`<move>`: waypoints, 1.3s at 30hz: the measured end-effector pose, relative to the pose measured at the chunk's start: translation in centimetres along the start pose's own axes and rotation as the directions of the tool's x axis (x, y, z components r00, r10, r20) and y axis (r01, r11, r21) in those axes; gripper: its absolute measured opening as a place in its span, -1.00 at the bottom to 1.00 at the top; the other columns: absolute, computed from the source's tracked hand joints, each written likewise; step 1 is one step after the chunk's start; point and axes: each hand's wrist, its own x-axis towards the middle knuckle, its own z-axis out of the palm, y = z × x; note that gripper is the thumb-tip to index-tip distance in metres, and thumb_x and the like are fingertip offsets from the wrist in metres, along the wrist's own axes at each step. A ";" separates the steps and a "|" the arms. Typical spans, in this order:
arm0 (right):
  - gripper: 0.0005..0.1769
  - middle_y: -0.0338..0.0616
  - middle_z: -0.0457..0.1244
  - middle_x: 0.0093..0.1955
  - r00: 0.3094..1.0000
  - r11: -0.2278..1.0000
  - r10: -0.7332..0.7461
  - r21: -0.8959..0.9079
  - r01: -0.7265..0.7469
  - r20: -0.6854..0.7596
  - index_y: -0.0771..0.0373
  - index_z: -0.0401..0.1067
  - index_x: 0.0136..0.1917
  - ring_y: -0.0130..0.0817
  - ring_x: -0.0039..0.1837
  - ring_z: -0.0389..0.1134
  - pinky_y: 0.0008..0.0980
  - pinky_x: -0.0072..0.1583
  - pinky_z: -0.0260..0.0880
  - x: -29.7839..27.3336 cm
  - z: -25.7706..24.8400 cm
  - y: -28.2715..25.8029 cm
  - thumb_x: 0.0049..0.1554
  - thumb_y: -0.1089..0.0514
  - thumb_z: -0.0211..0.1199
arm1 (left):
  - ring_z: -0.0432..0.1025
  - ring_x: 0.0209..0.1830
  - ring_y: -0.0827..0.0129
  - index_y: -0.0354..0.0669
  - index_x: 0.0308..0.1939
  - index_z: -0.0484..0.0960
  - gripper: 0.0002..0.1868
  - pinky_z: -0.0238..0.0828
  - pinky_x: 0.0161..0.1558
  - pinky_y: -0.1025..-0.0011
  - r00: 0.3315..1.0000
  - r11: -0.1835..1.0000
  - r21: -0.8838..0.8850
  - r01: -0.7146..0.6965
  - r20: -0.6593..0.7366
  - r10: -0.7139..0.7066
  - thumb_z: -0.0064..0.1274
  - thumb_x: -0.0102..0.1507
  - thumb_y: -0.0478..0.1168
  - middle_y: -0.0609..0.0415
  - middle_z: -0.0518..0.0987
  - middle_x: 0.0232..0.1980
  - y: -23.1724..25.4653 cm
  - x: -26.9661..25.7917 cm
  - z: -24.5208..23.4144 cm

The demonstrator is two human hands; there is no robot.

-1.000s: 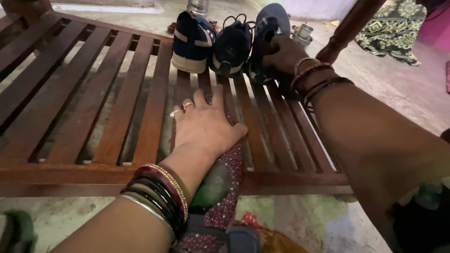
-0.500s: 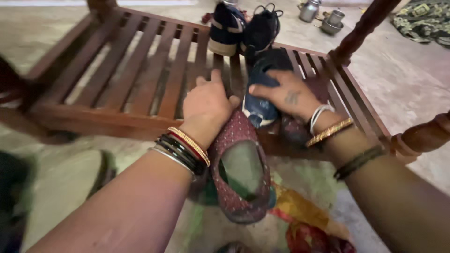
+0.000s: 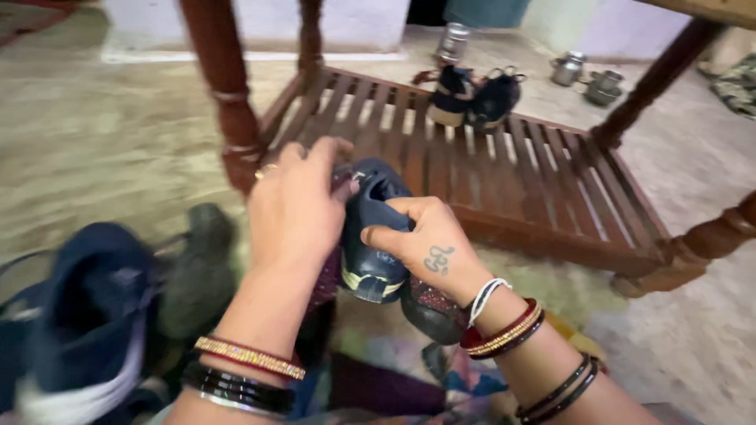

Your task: The person removes several pairs of shoes from a wooden shoe rack and places them on the floor. They then pick up a dark blue sneaker and wipe it with a red cloth, cleaning the upper and sole surfaces.

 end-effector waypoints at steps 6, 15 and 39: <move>-0.81 -0.33 0.41 -0.27 0.974 0.977 -0.154 0.172 0.125 0.165 0.37 0.63 -0.14 -0.64 -0.22 0.34 -0.50 -0.14 0.40 -3.8 8.4 -7.7 -0.02 0.21 0.38 | 0.51 -0.11 0.02 0.20 -0.04 0.72 -0.63 0.40 -0.15 0.05 0.982 0.987 0.136 0.082 -0.180 -0.056 0.36 0.06 -0.10 0.02 0.60 -0.14 -2.4 -2.9 -12.2; -0.75 -0.16 0.41 -0.24 0.790 0.819 -0.567 0.060 0.570 0.233 0.32 0.59 -0.07 -0.57 -0.16 0.37 -0.46 -0.06 0.46 -5.5 18.7 -14.3 -0.01 0.15 0.40 | 0.51 -0.04 -0.01 0.13 0.04 0.72 -0.61 0.39 -0.06 0.05 0.829 0.915 0.216 0.341 -0.528 -0.184 0.42 0.14 -0.06 0.00 0.60 -0.02 -10.3 -7.2 -24.1; -0.57 -0.29 0.38 0.16 0.909 0.907 -0.406 0.163 0.388 0.097 0.25 0.42 0.29 -0.54 0.14 0.35 -0.38 0.16 0.45 2.3 6.7 -2.8 0.14 0.22 0.30 | 0.08 0.59 -0.18 -0.12 0.37 0.45 -0.40 -0.14 0.56 -0.17 0.954 0.994 -0.063 -0.087 -0.293 0.065 0.02 0.20 -0.29 -0.26 0.34 0.47 0.7 -4.9 -3.5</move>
